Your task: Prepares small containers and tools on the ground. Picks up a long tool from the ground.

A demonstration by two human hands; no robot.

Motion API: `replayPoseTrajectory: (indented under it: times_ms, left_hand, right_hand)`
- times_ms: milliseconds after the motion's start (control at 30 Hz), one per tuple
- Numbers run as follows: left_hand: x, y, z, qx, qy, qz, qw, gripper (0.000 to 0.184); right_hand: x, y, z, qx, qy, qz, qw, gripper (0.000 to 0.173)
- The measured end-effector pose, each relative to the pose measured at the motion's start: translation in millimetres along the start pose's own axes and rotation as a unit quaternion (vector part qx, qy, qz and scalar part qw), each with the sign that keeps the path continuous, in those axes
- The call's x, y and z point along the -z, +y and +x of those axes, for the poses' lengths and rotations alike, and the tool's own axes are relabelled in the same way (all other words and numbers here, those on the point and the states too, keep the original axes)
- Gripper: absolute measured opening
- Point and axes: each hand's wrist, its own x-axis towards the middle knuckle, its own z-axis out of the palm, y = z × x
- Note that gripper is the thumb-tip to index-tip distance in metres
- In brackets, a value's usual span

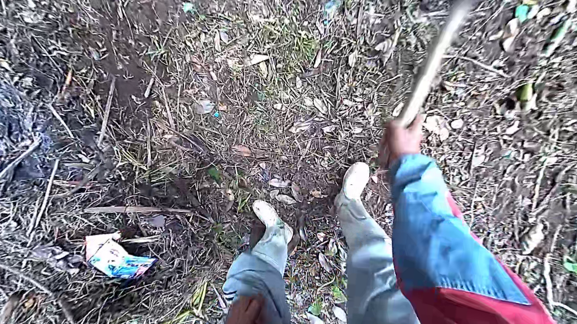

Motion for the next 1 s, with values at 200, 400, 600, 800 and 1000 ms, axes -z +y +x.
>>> replayPoseTrajectory:
  times_ms: [200,400,600,800,1000]
  left_hand:
    - [3.7,7.1,2.1,0.038,-0.010,-0.001,0.999,0.035]
    - [-0.5,8.5,8.1,0.030,0.048,-0.002,0.998,0.033]
    - [10.6,9.3,12.8,0.025,0.010,-0.027,0.999,0.034]
    - [-1.3,1.4,10.3,0.044,0.038,0.011,0.998,0.029]
    - [8.7,-2.1,6.3,0.003,0.040,0.006,0.999,0.030]
  right_hand:
    - [-128.2,-45.0,94.0,0.065,0.096,0.366,0.923,0.048]
    - [-138.0,224.5,-67.0,-0.079,-0.332,-0.377,0.861,0.076]
    - [-105.9,183.2,-78.3,-0.139,-0.268,-0.328,0.895,0.068]
    - [-174.7,23.0,67.5,0.017,0.049,0.247,0.968,0.065]
    - [-197.2,127.4,16.8,-0.025,-0.156,-0.086,0.984,0.069]
